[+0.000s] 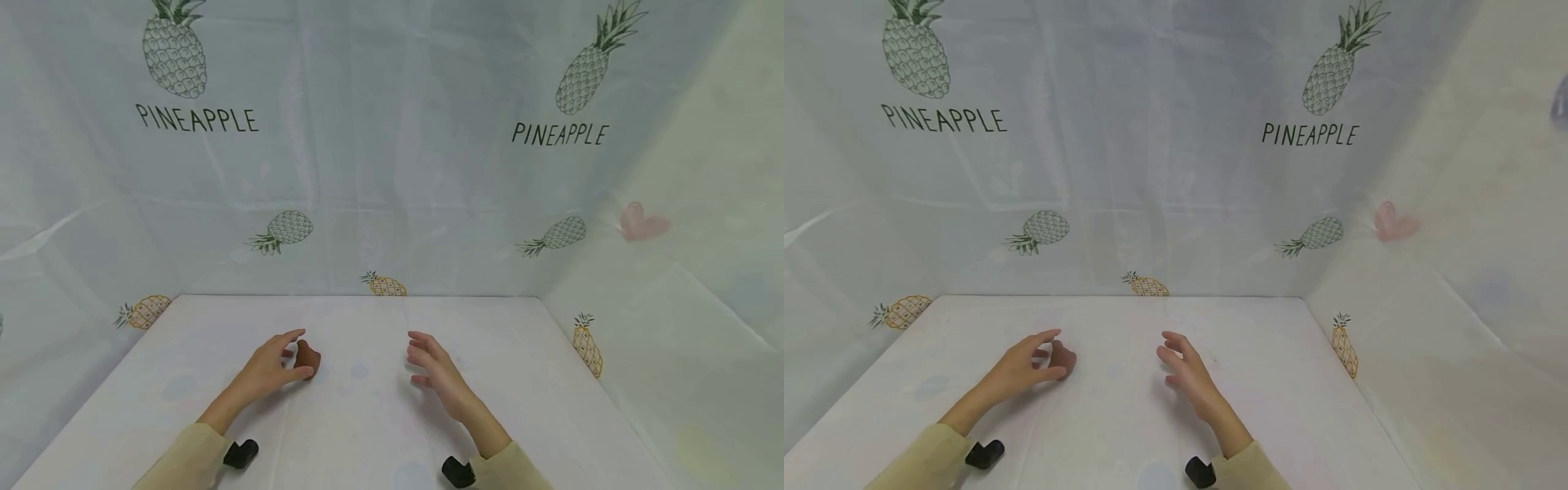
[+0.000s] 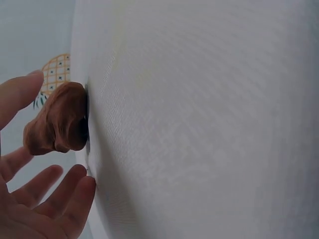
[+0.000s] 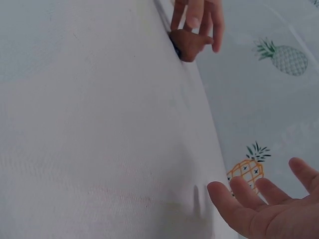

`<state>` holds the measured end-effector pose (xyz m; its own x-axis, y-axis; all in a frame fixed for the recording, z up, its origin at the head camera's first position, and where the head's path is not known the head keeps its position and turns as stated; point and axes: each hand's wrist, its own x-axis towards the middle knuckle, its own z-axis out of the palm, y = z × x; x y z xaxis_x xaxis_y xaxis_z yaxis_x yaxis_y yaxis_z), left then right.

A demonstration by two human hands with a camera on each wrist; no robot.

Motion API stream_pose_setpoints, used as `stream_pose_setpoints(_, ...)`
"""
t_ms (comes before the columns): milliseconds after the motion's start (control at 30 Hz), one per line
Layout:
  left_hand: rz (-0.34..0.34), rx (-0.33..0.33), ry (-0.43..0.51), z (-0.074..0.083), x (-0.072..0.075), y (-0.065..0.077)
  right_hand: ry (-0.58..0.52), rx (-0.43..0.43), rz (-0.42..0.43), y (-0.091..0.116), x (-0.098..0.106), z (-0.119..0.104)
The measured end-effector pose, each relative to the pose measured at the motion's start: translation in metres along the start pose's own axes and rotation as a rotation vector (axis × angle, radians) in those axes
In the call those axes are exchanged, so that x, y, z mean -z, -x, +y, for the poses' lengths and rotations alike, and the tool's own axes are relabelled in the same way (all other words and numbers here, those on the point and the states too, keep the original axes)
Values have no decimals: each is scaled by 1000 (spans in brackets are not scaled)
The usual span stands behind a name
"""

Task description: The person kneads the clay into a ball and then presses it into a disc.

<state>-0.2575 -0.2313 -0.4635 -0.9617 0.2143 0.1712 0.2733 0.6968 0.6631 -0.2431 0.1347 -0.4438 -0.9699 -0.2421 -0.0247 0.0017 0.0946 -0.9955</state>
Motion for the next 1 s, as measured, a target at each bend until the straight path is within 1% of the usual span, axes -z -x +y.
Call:
stream_pose_setpoints(233,-22,-16,25,6,-3,0,-2,0,14,0,-3,0)
stream_pose_setpoints(433,-24,-27,20,11,-5,0,-4,2,12,-1,-4,0)
stream_pose_setpoints(567,-21,-28,4,10,-7,-2,-7,4,12,-1,-5,0)
stream_pose_setpoints(633,-19,-16,-3,9,-9,-2,-5,4,11,-2,-5,0)
stream_pose_setpoints(800,-17,-9,3,8,-12,-4,-6,-5,7,-2,-6,0)
stream_pose_setpoints(1000,-1,-16,15,10,-11,-3,-9,3,8,-2,-7,1)
